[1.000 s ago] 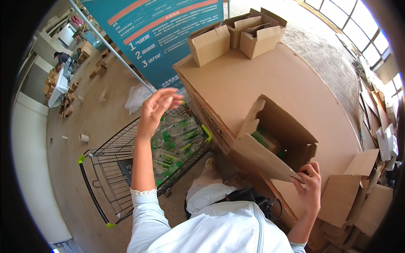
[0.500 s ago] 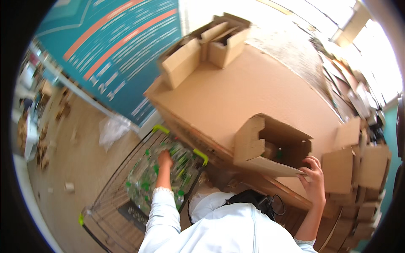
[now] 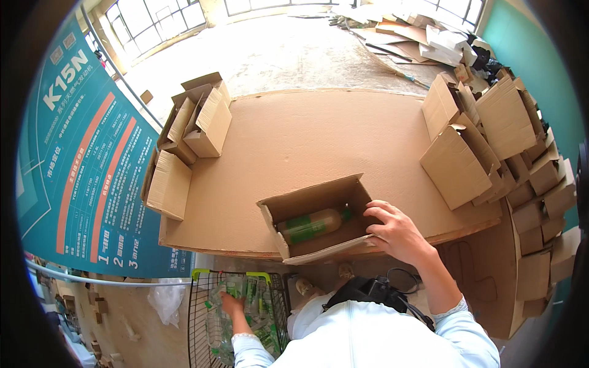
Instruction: The person packs plastic bottles into cardboard boxes. The person picks up a bottle from a shopping cart, places it into an open box on a table, and folds the box flaps closed before stacking the filled box to the side.
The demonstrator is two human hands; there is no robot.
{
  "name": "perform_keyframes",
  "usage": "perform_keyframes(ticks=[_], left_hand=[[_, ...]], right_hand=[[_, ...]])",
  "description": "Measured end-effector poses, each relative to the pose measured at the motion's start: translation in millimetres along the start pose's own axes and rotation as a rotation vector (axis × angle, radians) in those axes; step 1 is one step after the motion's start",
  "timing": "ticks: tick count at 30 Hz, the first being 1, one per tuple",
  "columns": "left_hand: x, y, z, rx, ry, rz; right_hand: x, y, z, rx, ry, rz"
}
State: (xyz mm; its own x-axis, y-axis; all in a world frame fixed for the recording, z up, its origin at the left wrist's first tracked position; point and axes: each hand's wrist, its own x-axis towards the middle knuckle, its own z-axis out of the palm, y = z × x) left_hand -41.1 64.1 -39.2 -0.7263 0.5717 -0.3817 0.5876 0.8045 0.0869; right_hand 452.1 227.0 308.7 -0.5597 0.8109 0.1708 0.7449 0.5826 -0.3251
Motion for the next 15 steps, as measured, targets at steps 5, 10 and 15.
perform_keyframes(ticks=[5, 10, 15], left_hand=[[-5.9, -63.4, -14.7, -0.439, 0.543, -0.112], [-84.4, 10.7, -167.6, -1.632, 0.585, 0.139], [-192.0, 175.3, -292.9, -1.915, 0.387, 0.827]], right_hand=[[4.9, 11.9, 3.4, 0.103, -0.012, -0.146], [7.7, 28.2, 4.2, 0.193, -0.043, -0.242], [10.8, 38.2, 10.3, 0.247, -0.023, -0.319]])
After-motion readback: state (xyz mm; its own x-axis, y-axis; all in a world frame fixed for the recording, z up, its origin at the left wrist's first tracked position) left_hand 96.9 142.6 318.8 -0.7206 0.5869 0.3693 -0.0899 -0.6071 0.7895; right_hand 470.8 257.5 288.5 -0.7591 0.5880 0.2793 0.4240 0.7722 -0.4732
